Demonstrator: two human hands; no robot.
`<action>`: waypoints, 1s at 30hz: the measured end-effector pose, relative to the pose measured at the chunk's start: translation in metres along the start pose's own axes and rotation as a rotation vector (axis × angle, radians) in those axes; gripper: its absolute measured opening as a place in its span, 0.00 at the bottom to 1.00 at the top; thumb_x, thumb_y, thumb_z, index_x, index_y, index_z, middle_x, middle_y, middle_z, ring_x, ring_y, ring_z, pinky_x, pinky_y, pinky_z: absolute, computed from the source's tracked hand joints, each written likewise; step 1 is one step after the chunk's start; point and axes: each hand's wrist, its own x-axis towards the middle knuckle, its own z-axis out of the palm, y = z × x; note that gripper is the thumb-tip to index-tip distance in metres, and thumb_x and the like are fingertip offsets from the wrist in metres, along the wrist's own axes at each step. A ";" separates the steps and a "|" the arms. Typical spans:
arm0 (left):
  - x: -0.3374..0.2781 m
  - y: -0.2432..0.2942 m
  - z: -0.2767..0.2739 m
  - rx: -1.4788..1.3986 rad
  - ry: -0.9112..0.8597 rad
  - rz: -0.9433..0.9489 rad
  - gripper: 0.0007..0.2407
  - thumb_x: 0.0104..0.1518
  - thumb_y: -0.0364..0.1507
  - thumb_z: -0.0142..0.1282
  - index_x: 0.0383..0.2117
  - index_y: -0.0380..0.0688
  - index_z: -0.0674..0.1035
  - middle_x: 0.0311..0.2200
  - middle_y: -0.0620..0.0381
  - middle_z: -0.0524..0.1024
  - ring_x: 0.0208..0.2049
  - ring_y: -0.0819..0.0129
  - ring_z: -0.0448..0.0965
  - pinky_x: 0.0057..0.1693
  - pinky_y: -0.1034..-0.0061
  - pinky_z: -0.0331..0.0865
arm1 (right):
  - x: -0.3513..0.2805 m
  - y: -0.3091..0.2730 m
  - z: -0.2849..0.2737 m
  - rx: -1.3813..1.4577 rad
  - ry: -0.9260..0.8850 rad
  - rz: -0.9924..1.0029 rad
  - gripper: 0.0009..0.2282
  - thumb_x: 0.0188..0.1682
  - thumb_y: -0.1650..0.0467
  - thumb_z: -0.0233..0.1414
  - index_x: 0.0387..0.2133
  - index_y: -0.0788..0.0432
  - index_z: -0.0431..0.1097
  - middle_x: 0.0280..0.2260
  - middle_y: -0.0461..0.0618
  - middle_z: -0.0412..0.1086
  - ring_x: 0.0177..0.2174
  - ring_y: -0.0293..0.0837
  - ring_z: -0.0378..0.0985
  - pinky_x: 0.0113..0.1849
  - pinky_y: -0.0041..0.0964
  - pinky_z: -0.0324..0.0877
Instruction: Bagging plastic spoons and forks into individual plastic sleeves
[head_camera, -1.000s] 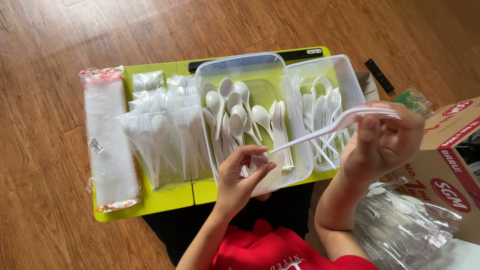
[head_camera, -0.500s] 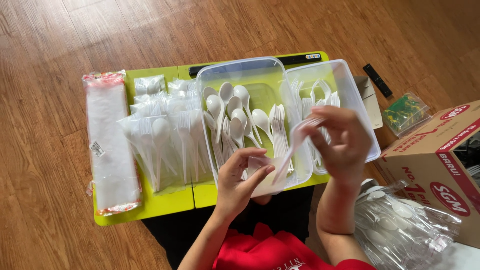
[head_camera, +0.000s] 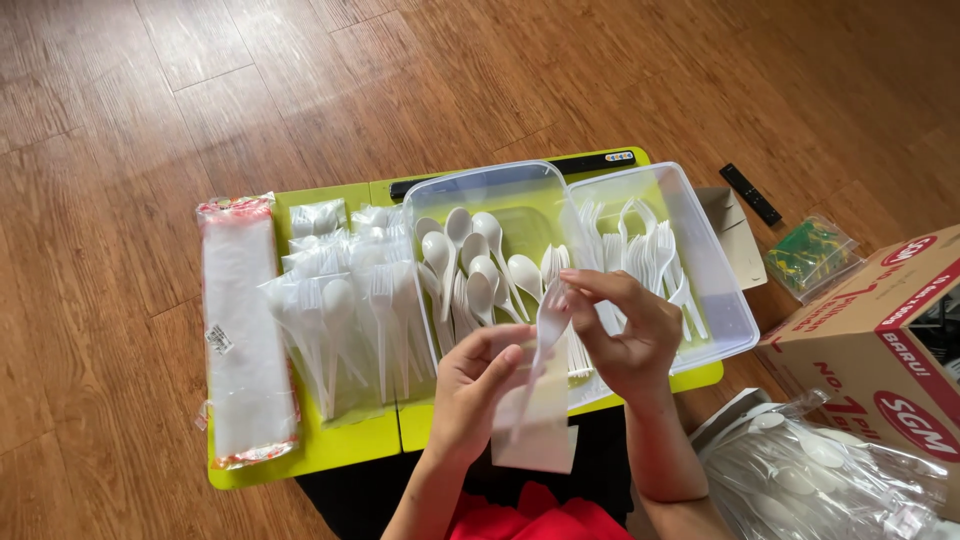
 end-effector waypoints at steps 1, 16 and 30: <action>0.000 -0.008 -0.004 0.001 0.001 0.001 0.15 0.55 0.32 0.62 0.44 0.31 0.82 0.39 0.48 0.83 0.40 0.66 0.84 0.46 0.73 0.80 | 0.000 -0.003 0.000 0.001 0.001 -0.001 0.05 0.52 0.75 0.56 0.40 0.60 0.76 0.35 0.49 0.79 0.29 0.40 0.80 0.35 0.29 0.73; 0.012 -0.017 -0.017 -0.355 0.145 0.055 0.06 0.62 0.28 0.56 0.36 0.38 0.80 0.34 0.47 0.82 0.43 0.57 0.84 0.41 0.57 0.79 | 0.008 0.033 0.020 -0.371 -0.629 0.078 0.20 0.52 0.63 0.55 0.57 0.55 0.68 0.50 0.52 0.75 0.45 0.49 0.81 0.43 0.46 0.76; 0.018 -0.011 -0.013 -0.332 0.166 0.074 0.08 0.62 0.30 0.56 0.35 0.36 0.79 0.35 0.54 0.77 0.36 0.68 0.78 0.44 0.56 0.81 | -0.043 0.112 0.034 -0.913 -1.150 -0.211 0.09 0.45 0.77 0.50 0.37 0.53 0.72 0.42 0.49 0.69 0.37 0.51 0.74 0.33 0.48 0.71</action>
